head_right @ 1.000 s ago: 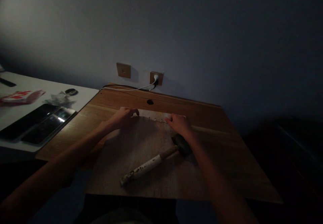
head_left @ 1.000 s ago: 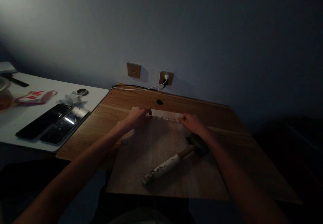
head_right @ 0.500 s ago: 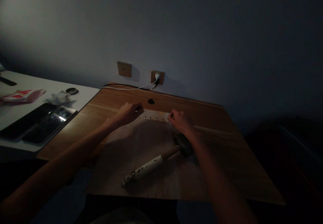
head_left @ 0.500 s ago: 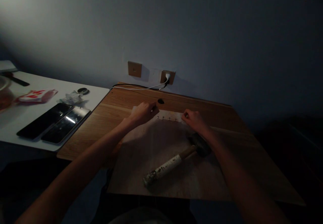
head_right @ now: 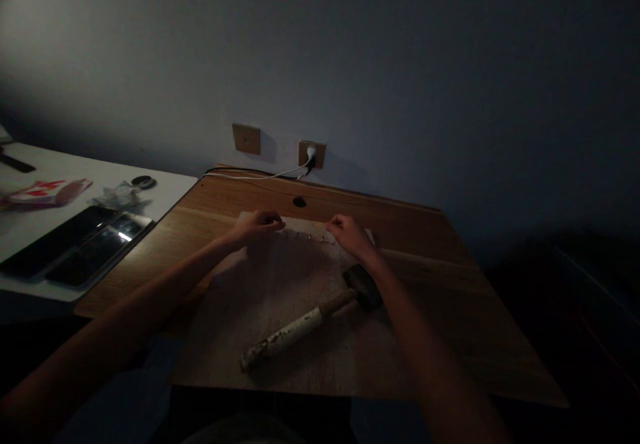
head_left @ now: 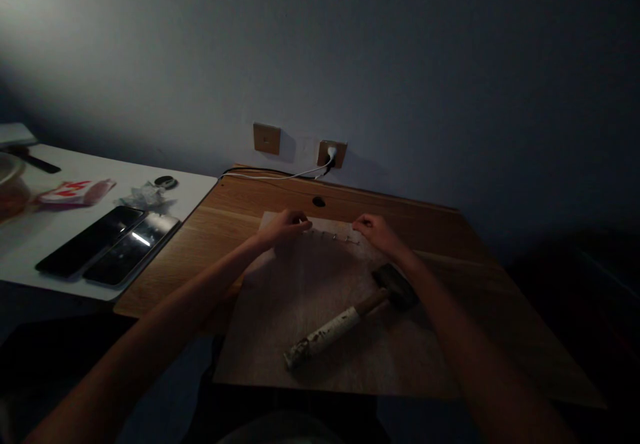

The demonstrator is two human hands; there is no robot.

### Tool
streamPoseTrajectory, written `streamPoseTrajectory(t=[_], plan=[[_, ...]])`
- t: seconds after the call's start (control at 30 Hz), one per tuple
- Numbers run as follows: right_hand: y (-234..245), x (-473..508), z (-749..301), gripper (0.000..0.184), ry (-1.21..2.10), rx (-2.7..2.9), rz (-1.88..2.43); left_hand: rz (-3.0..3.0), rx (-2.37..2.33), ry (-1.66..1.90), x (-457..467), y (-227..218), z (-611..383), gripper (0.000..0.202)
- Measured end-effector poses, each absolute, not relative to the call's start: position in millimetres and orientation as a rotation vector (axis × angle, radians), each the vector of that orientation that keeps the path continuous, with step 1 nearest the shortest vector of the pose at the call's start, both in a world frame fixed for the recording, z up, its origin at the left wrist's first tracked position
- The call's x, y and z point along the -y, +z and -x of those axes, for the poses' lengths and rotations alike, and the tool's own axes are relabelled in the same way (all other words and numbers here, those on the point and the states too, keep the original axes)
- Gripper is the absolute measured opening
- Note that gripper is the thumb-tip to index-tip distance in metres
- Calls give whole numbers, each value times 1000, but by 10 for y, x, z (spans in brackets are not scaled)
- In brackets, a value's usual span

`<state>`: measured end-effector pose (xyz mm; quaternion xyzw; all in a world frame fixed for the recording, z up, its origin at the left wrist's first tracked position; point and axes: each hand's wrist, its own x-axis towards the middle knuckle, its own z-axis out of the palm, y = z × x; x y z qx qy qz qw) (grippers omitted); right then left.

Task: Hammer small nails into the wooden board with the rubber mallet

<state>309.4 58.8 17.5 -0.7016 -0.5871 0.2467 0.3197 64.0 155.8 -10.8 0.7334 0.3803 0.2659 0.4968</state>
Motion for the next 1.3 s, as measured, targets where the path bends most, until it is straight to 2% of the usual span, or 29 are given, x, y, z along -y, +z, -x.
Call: streamPoseTrajectory(t=[0.17,0.43,0.57,0.67,0.8,0.9,1.0,1.1,1.3], plan=[[97,-576,-3048,25,496,1713,2015,-2388,-993,494,-1471,-97,-670,9],[144,-589,-2973,17,504,1732,1963,-2601,-838,417,-1452,-5,-743,10],[261,-608,-2987,23,626,1568,1801,-2378,-929,555,-1511,-13,-816,26],[330,-578,-2985,30,778,1463,1674,-1962,-956,688,-1549,3,-869,32],[309,-572,-2950,36,869,1415,1612,-1212,-736,632,-1566,53,-878,29],[213,-626,-2902,31,811,1466,1696,-1059,-661,547,-1544,42,-866,26],[109,-673,-2834,23,675,1571,1829,-1386,-795,588,-1509,-17,-878,25],[53,-667,-2755,23,577,1670,1920,-1813,-882,650,-1481,-69,-902,7],[139,-610,-2653,13,531,1718,1904,-2399,-815,562,-1437,-91,-925,12]])
